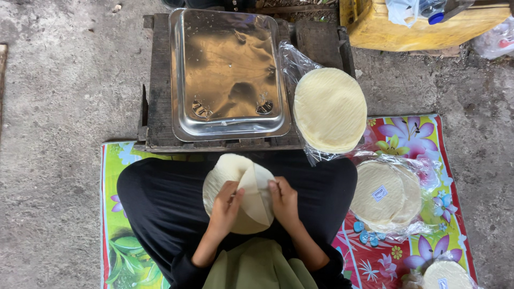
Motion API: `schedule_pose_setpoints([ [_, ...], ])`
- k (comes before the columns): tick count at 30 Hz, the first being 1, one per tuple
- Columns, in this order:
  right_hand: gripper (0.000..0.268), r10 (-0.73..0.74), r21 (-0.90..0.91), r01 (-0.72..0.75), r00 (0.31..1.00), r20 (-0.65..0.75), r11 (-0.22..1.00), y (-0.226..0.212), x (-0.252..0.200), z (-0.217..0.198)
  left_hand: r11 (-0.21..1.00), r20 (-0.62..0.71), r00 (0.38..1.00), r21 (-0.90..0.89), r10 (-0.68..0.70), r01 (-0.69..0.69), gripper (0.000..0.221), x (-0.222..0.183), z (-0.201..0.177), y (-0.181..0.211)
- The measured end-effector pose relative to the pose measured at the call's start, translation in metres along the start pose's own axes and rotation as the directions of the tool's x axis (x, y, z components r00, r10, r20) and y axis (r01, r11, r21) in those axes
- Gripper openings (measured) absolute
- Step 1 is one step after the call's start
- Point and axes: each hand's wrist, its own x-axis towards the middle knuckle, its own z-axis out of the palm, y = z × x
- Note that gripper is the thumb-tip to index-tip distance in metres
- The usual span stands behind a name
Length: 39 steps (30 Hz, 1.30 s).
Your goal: The person separates thin dough wrappers from a stack by hand, folding them into triangles and placing them into a plastic bag.
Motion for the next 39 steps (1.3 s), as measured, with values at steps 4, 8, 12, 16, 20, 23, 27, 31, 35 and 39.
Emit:
schedule_pose_setpoints([
  [4,0.025,0.143,0.053,-0.141,0.989,-0.034,0.989,0.006,0.010,-0.008,0.987,-0.075,0.997,-0.163,-0.009,-0.003,0.022,0.001,-0.008,-0.009],
  [8,0.029,0.152,0.152,-0.155,0.988,0.030,0.976,0.020,0.008,-0.002,0.851,-0.008,0.975,-0.490,-0.221,0.189,0.026,-0.001,-0.005,-0.015],
  [12,0.030,0.112,0.303,-0.139,0.988,0.105,0.943,0.031,-0.001,-0.001,0.828,0.004,0.925,-0.444,-0.379,0.341,0.024,-0.004,0.007,-0.037],
  [16,0.024,0.155,0.557,-0.165,0.986,0.066,0.814,0.033,-0.002,-0.004,0.876,-0.135,0.949,-0.439,-0.283,0.199,0.031,-0.003,0.011,-0.054],
  [20,0.020,0.206,0.604,-0.150,0.978,-0.025,0.783,0.027,0.000,-0.028,0.843,-0.039,0.998,-0.538,-0.053,0.024,0.037,-0.012,-0.007,-0.063],
  [23,0.019,0.178,0.628,-0.092,0.981,-0.075,0.773,0.018,-0.005,-0.046,0.671,-0.004,0.995,-0.739,-0.101,0.065,0.031,-0.013,-0.009,-0.055],
  [27,0.018,0.099,0.577,0.009,0.983,-0.156,0.817,0.014,-0.013,-0.066,0.187,0.126,0.933,-0.962,-0.337,0.198,0.035,-0.008,-0.018,-0.035],
  [31,0.021,0.096,0.543,0.026,0.976,-0.196,0.840,0.019,-0.008,-0.073,-0.225,0.173,0.981,-0.963,-0.085,0.150,0.038,-0.009,-0.041,-0.043],
  [35,0.021,0.221,0.698,-0.022,0.955,-0.196,0.715,0.011,-0.004,-0.073,-0.148,-0.045,0.998,-0.988,-0.038,-0.050,0.043,-0.011,-0.070,-0.059],
  [39,0.023,0.265,0.770,-0.031,0.947,-0.181,0.637,0.004,-0.005,-0.074,0.062,-0.218,0.949,-0.976,-0.226,-0.210,0.042,-0.018,-0.100,-0.063],
])
